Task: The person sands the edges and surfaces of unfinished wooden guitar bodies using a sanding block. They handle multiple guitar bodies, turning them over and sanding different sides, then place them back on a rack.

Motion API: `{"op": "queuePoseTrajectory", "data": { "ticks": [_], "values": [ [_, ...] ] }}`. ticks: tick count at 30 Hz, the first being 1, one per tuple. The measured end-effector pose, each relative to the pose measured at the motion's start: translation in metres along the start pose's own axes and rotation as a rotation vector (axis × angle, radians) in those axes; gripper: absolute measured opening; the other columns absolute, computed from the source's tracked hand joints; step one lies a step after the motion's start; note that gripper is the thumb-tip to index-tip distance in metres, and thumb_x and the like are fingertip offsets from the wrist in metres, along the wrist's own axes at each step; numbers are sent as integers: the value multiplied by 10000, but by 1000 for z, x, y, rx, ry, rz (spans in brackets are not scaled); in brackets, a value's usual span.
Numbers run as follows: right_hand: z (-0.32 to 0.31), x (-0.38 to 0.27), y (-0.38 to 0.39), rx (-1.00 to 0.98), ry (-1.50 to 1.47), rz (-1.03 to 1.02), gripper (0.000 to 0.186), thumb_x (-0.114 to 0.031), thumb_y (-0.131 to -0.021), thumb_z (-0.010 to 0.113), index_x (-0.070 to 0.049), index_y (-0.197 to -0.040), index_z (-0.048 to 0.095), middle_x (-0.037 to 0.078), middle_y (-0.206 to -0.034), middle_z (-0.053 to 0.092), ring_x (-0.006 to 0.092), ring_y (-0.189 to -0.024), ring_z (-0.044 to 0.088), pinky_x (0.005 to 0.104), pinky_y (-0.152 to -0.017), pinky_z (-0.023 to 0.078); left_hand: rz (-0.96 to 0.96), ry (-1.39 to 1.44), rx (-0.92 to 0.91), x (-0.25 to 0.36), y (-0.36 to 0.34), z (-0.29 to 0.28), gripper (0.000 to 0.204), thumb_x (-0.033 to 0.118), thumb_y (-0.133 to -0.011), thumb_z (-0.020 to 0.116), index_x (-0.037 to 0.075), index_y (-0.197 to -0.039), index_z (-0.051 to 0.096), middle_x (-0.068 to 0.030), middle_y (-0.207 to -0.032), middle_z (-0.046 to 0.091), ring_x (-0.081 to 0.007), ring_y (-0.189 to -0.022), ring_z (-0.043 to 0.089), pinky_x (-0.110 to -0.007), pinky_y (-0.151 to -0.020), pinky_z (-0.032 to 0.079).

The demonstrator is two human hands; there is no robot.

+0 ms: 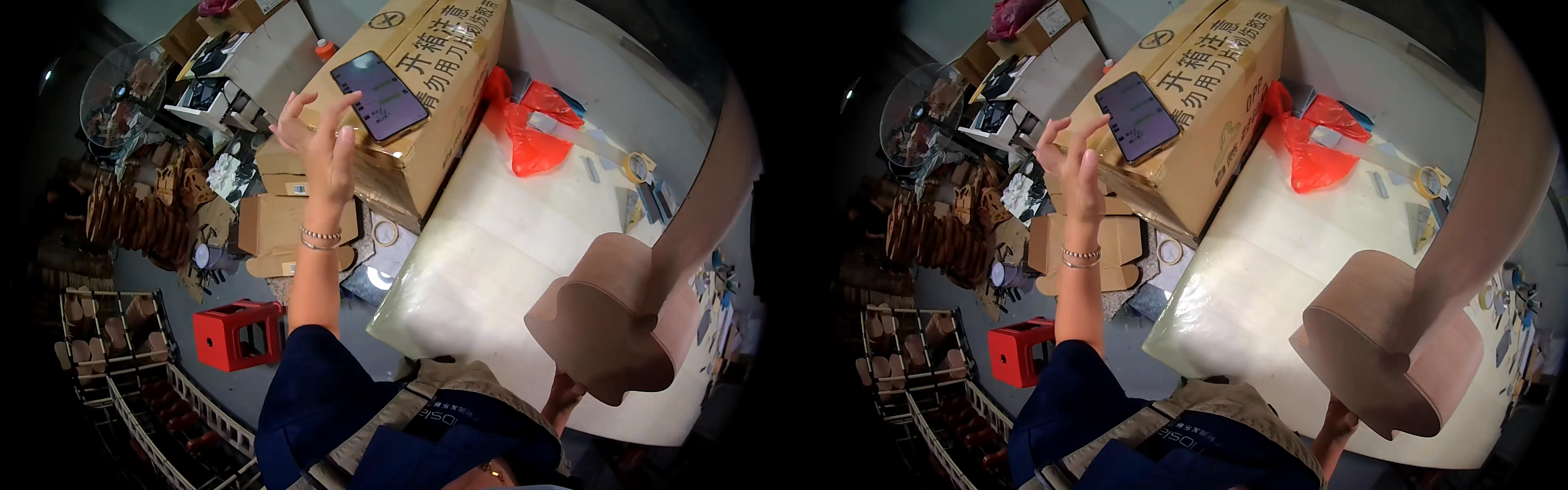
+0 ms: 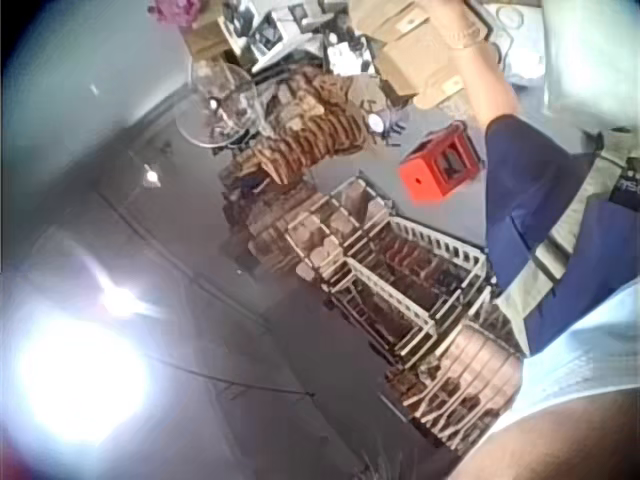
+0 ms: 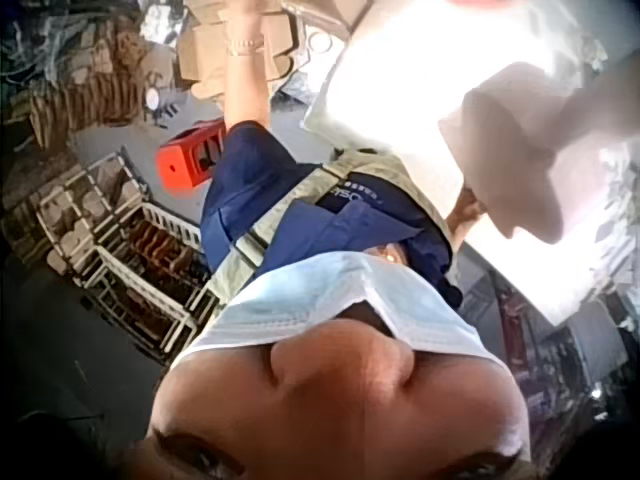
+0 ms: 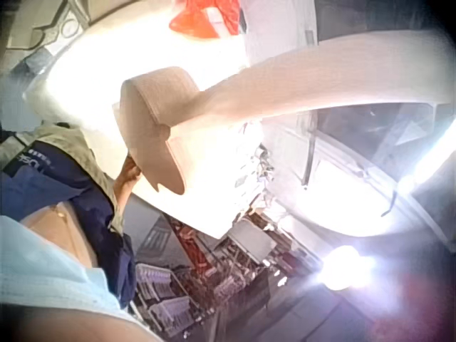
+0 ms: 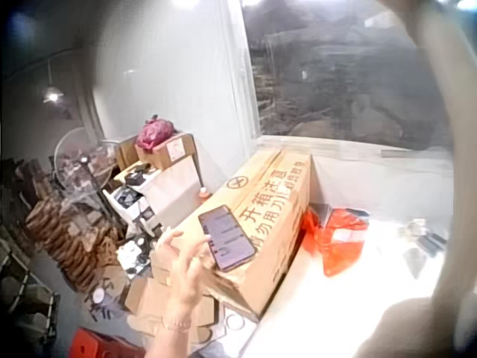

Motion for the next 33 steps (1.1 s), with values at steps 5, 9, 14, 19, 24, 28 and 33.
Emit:
{"op": "queuePoseTrajectory", "data": {
  "ticks": [5, 9, 14, 19, 24, 28, 33],
  "values": [
    [-2, 3, -8, -89, 3, 6, 936, -464, -647, 724, -92, -1357, 240, 80, -1370, 308, 257, -1261, 306, 420, -1026, 291, 11, 606, -54, 76, 51, 4, 602, 434, -837, 377, -48, -1192, 440, -152, -1175, 384, -267, -1167, 376, -401, -1005, 264],
    [-15, 6, 3, -5, 2, -10, 903, -423, -692, 696, -90, -1368, 198, 87, -1384, 287, 249, -1271, 287, 416, -1031, 281, -421, 1258, -518, 154, 88, 55, 899, 544, -777, 520, 14, -1372, 104, -205, -1319, 328, -313, -1241, 336, -421, -1041, 231],
    [-17, 23, -3, -67, 61, 97, 865, -371, -749, 662, -88, -1382, 145, 96, -1401, 260, 239, -1284, 264, 410, -1038, 269, -738, 1312, -379, 144, 145, 43, 426, 306, -852, 555, 42, -1108, 340, -128, -947, 516, -310, -981, 566, -443, -944, 384],
    [-13, 27, 4, -167, 215, 82, 821, -289, -797, 633, -90, -1394, 105, 99, -1418, 229, 222, -1296, 237, 402, -1044, 255, -675, 1399, -299, 147, 186, 31, 275, 254, -882, 522, 70, -993, 352, -92, -911, 524, -250, -901, 603, -426, -1016, 287],
    [-47, 78, 13, -62, -225, 402, 653, -98, -779, 598, -67, -1341, 268, 66, -1348, 337, 229, -1242, 322, 399, -1039, 254, -660, 1354, -210, 160, 210, 21, 253, 245, -890, 507, 73, -982, 346, -96, -889, 511, -256, -881, 599, -421, -987, 328],
    [-54, 85, 11, -353, -132, 323, 618, -97, -744, 630, -70, -1293, 348, 38, -1303, 395, 219, -1218, 355, 401, -1012, 283, -649, 1302, -97, 164, 227, 12, 228, 227, -902, 484, 67, -976, 340, -115, -891, 508, -253, -867, 583, -394, -883, 425],
    [-69, 87, 13, -318, -131, 353, 624, -126, -721, 675, -80, -1269, 381, 23, -1279, 416, 218, -1197, 377, 405, -988, 308, -598, 1196, -82, 173, 237, 18, 243, 270, -916, 442, 58, -960, 333, -142, -850, 511, -261, -813, 571, -422, -796, 480]
  ]
}}
Point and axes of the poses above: each hand's wrist, its own y-axis away from the middle knuckle, its own z-axis out of the palm, x = y × z, the point moved 7 cm from there along -y, towards the middle knuckle
